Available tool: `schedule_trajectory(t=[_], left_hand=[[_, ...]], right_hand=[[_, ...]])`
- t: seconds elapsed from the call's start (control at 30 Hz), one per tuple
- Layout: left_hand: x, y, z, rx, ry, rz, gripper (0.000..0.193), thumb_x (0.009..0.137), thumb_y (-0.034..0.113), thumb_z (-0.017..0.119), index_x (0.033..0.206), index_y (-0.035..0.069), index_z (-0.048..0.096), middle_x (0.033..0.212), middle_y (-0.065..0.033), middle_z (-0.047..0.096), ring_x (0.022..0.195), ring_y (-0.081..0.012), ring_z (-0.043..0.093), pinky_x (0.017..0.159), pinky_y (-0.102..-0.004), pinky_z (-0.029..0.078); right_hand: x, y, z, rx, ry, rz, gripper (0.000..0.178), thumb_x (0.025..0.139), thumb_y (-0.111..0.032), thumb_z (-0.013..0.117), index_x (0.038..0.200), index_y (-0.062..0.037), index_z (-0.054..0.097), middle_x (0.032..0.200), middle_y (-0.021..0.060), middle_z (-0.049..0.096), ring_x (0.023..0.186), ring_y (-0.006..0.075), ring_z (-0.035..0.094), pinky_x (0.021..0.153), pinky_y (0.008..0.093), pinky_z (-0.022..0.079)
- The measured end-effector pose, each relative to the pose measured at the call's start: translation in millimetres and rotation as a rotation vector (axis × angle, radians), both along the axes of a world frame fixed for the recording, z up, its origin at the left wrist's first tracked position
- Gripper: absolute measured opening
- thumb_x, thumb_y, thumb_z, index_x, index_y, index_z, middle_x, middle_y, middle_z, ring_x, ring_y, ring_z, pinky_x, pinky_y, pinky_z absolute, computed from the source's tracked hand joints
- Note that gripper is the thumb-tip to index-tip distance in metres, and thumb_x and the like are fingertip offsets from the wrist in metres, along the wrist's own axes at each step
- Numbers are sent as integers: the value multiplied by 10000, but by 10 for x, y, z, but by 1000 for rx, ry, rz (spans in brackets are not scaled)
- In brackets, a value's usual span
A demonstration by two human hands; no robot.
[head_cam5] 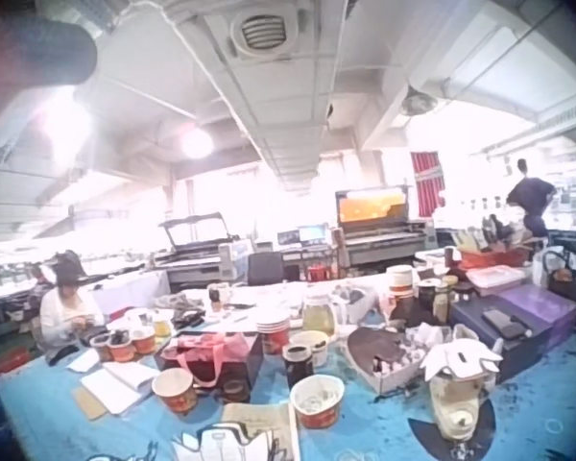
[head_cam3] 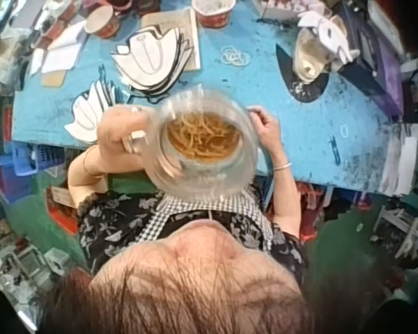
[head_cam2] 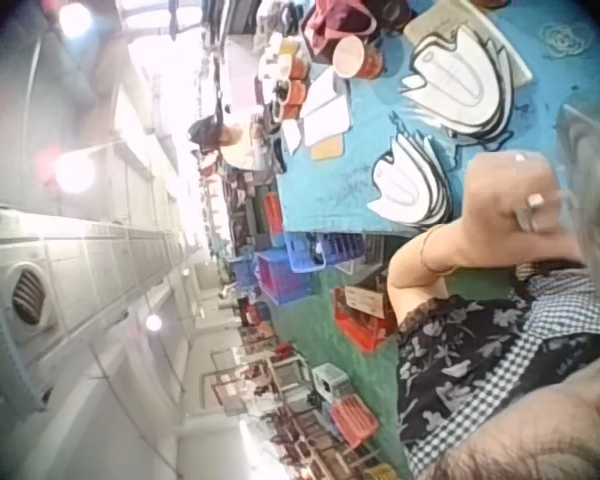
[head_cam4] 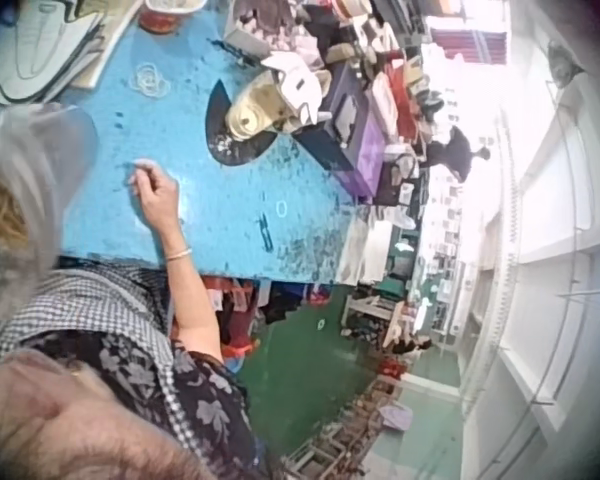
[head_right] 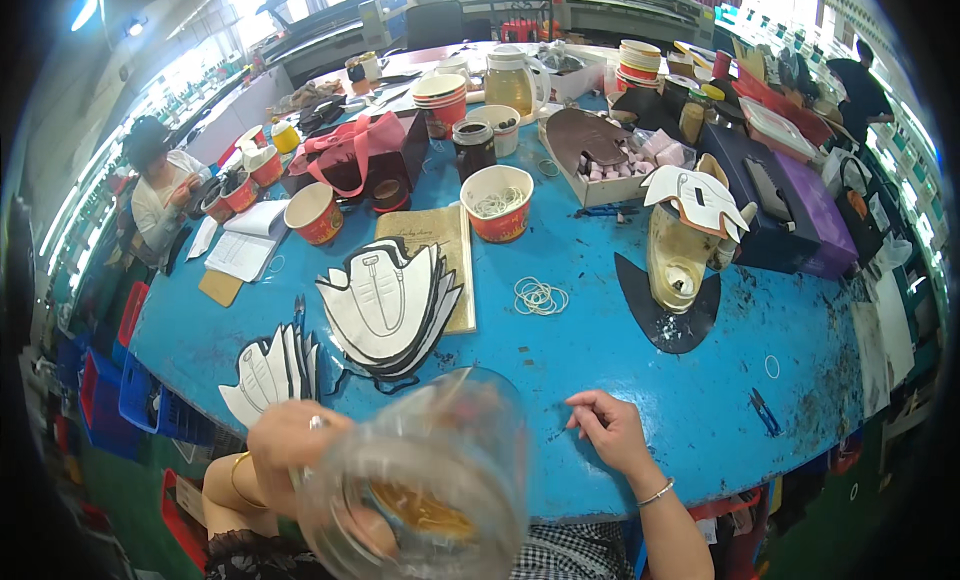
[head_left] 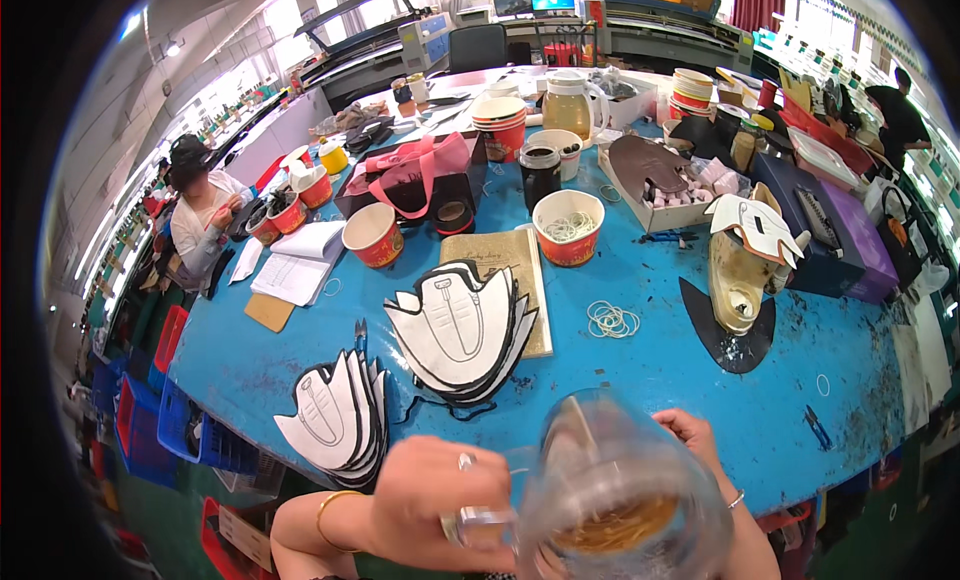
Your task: The person assembles shoe upper components by applying adhesive tape to black material parts and sticking them onto a white pattern base by hand.
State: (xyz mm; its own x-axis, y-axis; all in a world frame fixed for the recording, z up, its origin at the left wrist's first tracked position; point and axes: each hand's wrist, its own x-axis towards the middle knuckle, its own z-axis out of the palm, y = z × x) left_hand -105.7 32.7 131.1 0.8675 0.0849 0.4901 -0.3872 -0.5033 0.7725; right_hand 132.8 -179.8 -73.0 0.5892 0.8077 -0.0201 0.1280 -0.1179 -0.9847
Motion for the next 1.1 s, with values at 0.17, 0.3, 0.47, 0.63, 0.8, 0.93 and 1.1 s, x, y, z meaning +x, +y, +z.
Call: schedule_trajectory(t=[0.17, 0.3, 0.47, 0.63, 0.8, 0.93, 1.1], left_hand=[[406, 313, 45, -365, 382, 395, 207, 776, 137, 777, 770, 7, 617, 594, -14, 576, 469, -74, 553, 369, -223, 410], [890, 1014, -283, -718, 183, 451, 311, 938, 350, 591, 814, 67, 561, 593, 58, 418, 456, -42, 426, 348, -214, 383], [1581, 1768, -600, -725, 138, 635, 403, 946, 474, 529, 703, 175, 410, 593, 74, 328, 544, -67, 378, 474, -234, 333], [2075, 2377, -956, -818, 55, 645, 348, 977, 397, 494, 722, 172, 419, 597, 64, 337, 521, -67, 384, 468, -240, 447], [2410, 2722, -1262, -860, 73, 605, 337, 1010, 370, 449, 746, 162, 422, 632, 42, 356, 581, -89, 419, 611, -309, 540], [2550, 2905, -1478, -902, 89, 549, 348, 1034, 361, 405, 765, 143, 435, 662, 20, 421, 612, -117, 460, 722, -379, 574], [2618, 3020, -1703, -946, 76, 522, 342, 1034, 352, 427, 855, 72, 507, 746, -39, 494, 728, -153, 537, 843, -481, 571]], right_hand=[[61, -30, 22, -45, 42, 7, 147, 933, -56, 572, 1030, -15, 674, 759, 31, 684, 607, 56, 578, 562, 208, 476], [49, 14, 68, -24, 40, 29, 132, 942, -29, 549, 1010, -6, 660, 751, 40, 673, 595, 55, 559, 541, 199, 458], [91, -19, 36, -55, 100, 41, 150, 930, -49, 576, 1027, -12, 684, 765, 45, 695, 616, 65, 604, 561, 214, 484], [99, -5, 63, -58, 61, 55, 148, 919, -38, 586, 1023, -8, 687, 756, 58, 697, 605, 73, 614, 555, 216, 489], [125, -17, 48, -61, 78, 70, 139, 907, -27, 597, 1013, -7, 685, 748, 64, 697, 595, 82, 621, 545, 220, 491], [141, -13, 53, -50, 54, 85, 133, 903, -21, 601, 1007, -9, 683, 744, 64, 697, 595, 85, 626, 540, 224, 494], [139, -13, 76, -60, 43, 92, 134, 901, -17, 602, 1008, -9, 683, 743, 64, 697, 596, 87, 629, 536, 226, 495]])
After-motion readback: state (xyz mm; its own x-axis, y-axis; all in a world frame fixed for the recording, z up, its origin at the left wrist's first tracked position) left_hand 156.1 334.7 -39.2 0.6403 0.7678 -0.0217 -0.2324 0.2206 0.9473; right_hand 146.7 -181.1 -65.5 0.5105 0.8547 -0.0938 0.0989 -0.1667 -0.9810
